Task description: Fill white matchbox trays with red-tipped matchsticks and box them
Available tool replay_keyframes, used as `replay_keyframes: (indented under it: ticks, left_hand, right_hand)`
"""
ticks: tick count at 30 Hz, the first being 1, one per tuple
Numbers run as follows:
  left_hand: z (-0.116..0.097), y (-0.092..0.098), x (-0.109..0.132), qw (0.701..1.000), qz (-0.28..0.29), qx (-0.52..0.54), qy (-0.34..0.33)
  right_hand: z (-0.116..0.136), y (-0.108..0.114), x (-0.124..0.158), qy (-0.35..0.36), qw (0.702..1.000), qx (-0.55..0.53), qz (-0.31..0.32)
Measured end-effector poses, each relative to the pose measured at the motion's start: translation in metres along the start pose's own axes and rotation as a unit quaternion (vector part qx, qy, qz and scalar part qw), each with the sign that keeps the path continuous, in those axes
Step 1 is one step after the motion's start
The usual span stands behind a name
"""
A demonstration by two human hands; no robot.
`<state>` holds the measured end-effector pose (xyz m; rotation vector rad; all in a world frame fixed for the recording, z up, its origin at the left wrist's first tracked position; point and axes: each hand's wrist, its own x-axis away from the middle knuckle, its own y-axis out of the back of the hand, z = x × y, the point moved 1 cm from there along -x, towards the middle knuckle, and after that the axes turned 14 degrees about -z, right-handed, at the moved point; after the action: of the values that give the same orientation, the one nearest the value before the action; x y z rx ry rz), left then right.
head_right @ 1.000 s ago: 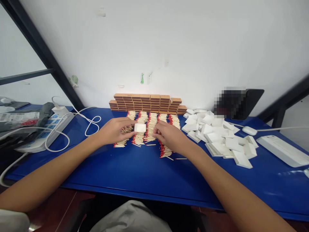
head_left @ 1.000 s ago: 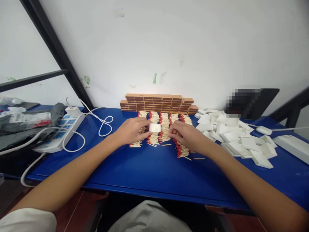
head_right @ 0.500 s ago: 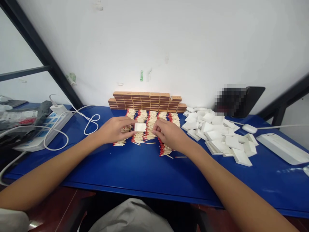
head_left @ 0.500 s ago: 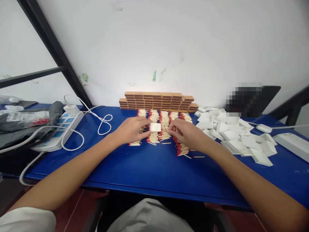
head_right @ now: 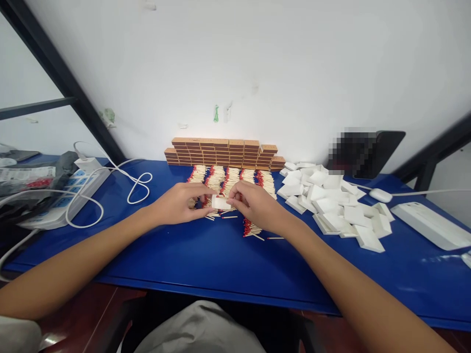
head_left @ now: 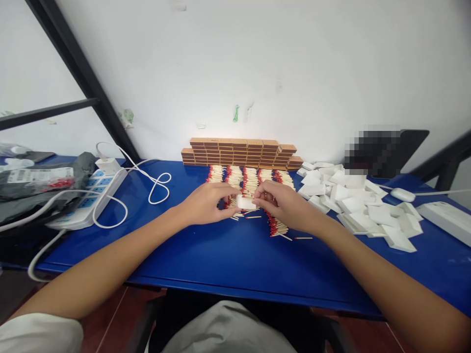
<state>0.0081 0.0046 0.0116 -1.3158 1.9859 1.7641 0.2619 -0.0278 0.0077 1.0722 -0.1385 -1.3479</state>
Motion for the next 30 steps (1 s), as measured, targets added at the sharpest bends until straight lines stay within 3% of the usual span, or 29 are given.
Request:
replay_keyframes:
  ticks: [18,30]
  left_hand:
    - [-0.007,0.001,0.000,1.000,-0.018,0.008,-0.015]
    - [-0.002,0.003,-0.001,0.998,-0.039,0.000,-0.046]
  right_hand:
    - [0.006,-0.002,0.002,0.039,0.999,0.005,0.005]
    - [0.005,0.007,0.000,0.069,0.996,0.032,-0.050]
